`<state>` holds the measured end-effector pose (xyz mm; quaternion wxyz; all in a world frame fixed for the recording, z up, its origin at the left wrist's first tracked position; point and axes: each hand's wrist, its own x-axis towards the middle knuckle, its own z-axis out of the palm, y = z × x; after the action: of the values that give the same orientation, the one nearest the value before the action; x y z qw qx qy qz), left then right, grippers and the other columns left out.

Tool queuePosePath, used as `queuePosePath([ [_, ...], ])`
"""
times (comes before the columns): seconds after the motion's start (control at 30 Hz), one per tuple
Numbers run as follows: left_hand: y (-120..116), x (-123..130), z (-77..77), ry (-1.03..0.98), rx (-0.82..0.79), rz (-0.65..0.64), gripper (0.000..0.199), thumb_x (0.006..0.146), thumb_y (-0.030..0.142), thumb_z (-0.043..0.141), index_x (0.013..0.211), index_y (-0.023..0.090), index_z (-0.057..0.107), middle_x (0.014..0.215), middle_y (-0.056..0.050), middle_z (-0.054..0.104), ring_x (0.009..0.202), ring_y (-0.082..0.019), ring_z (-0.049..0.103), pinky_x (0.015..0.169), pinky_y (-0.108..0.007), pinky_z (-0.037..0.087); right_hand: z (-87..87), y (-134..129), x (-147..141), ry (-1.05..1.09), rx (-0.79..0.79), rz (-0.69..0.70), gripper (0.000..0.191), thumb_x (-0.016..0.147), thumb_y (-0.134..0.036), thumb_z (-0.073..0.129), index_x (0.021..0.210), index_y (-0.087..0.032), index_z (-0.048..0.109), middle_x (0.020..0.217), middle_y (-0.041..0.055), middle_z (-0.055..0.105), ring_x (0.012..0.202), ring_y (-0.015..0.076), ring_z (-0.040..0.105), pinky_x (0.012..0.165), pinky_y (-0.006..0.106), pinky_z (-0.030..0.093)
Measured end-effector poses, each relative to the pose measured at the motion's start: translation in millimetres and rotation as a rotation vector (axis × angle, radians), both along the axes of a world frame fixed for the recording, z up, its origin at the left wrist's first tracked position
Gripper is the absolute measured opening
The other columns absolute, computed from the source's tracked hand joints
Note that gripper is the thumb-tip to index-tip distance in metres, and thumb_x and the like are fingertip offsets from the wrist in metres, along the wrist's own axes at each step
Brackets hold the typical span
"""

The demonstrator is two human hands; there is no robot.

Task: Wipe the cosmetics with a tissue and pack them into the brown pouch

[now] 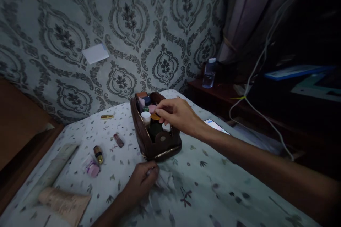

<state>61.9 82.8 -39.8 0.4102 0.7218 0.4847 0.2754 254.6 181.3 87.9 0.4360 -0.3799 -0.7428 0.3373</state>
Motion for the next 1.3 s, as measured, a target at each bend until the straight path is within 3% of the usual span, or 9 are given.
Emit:
queuePosePath([
  [0.17, -1.9, 4.3, 6.6, 0.038, 0.038, -0.023, 0.037, 0.095, 0.042, 0.037, 0.065, 0.020, 0.036, 0.061, 0.004, 0.037, 0.059, -0.011, 0.037, 0.057, -0.023, 0.028, -10.8, -40.1, 8.2, 0.156, -0.036, 0.051, 0.025, 0.087, -0.038, 0.058, 0.079, -0.015, 0.066, 0.058, -0.0006, 0.062, 0.051, 0.0111, 0.058, 0.051, 0.021, 0.043],
  [0.43, -24.5, -2.9, 18.2, 0.274, 0.307, -0.217, 0.026, 0.095, 0.026, 0.036, 0.075, 0.019, 0.052, 0.072, -0.001, 0.057, 0.066, -0.014, 0.052, 0.065, -0.023, 0.038, -64.3, -80.9, -4.6, 0.081, -0.213, 0.193, 0.029, 0.086, -0.044, 0.059, 0.076, -0.017, 0.065, 0.063, 0.0008, 0.063, 0.052, 0.0123, 0.057, 0.049, 0.023, 0.042],
  [0.63, -39.9, -48.7, 16.5, 0.429, 0.428, -0.073, 0.024, 0.096, 0.024, 0.038, 0.084, 0.019, 0.058, 0.078, -0.003, 0.063, 0.071, -0.016, 0.060, 0.067, -0.024, 0.042, -89.5, -94.5, -41.3, -0.042, -0.162, 0.333, 0.030, 0.093, -0.039, 0.051, 0.082, -0.016, 0.067, 0.072, 0.0033, 0.066, 0.069, 0.0165, 0.061, 0.058, 0.024, 0.044],
  [0.77, -46.1, -89.4, 18.3, 0.505, 0.439, 0.116, 0.026, 0.098, 0.026, 0.037, 0.083, 0.019, 0.057, 0.076, -0.002, 0.062, 0.071, -0.015, 0.060, 0.067, -0.024, 0.041, -104.7, -89.9, -85.9, -0.020, -0.008, 0.352, 0.027, 0.097, -0.031, 0.044, 0.097, -0.015, 0.067, 0.096, 0.0079, 0.069, 0.091, 0.0184, 0.063, 0.080, 0.029, 0.047],
  [0.87, -49.6, -109.7, 14.3, 0.548, 0.425, 0.215, 0.025, 0.099, 0.029, 0.039, 0.084, 0.019, 0.058, 0.078, -0.003, 0.064, 0.073, -0.016, 0.061, 0.068, -0.025, 0.042, -113.5, -76.5, -129.3, -0.118, 0.010, 0.264, 0.029, 0.096, -0.020, 0.041, 0.115, -0.014, 0.062, 0.114, 0.0126, 0.064, 0.106, 0.0200, 0.060, 0.096, 0.034, 0.044],
  [0.93, -51.4, -115.4, 8.4, 0.576, 0.451, 0.234, 0.022, 0.098, 0.030, 0.042, 0.090, 0.019, 0.059, 0.082, -0.003, 0.065, 0.076, -0.017, 0.062, 0.069, -0.026, 0.044, -115.8, -65.1, -157.3, -0.251, -0.020, 0.166, 0.037, 0.094, -0.013, 0.039, 0.127, -0.010, 0.056, 0.123, 0.0168, 0.059, 0.117, 0.0212, 0.054, 0.102, 0.033, 0.039],
  [1.03, -53.2, -116.0, -1.5, 0.632, 0.560, 0.170, 0.019, 0.096, 0.031, 0.047, 0.096, 0.021, 0.063, 0.089, -0.005, 0.065, 0.081, -0.018, 0.062, 0.070, -0.027, 0.045, -116.2, -49.6, -188.7, -0.446, -0.048, 0.019, 0.051, 0.093, -0.014, 0.045, 0.143, -0.020, 0.044, 0.141, 0.0152, 0.046, 0.130, 0.0255, 0.043, 0.105, 0.036, 0.035],
  [1.17, -53.1, -115.7, -11.5, 0.655, 0.641, 0.039, 0.017, 0.096, 0.033, 0.051, 0.100, 0.024, 0.066, 0.090, -0.004, 0.064, 0.085, -0.019, 0.062, 0.070, -0.026, 0.047, -118.2, -37.4, -205.3, -0.557, -0.041, -0.069, 0.044, 0.093, -0.020, 0.050, 0.137, -0.025, 0.054, 0.130, 0.0133, 0.055, 0.123, 0.0276, 0.047, 0.100, 0.036, 0.037],
  [1.3, -49.6, -122.9, -19.6, 0.579, 0.710, 0.114, 0.024, 0.099, 0.032, 0.044, 0.088, 0.022, 0.063, 0.084, -0.002, 0.063, 0.076, -0.016, 0.063, 0.067, -0.026, 0.048, -123.6, -33.5, -199.9, -0.553, -0.043, -0.081, 0.031, 0.094, -0.019, 0.046, 0.113, -0.023, 0.070, 0.115, 0.0124, 0.063, 0.113, 0.0256, 0.054, 0.090, 0.033, 0.044],
])
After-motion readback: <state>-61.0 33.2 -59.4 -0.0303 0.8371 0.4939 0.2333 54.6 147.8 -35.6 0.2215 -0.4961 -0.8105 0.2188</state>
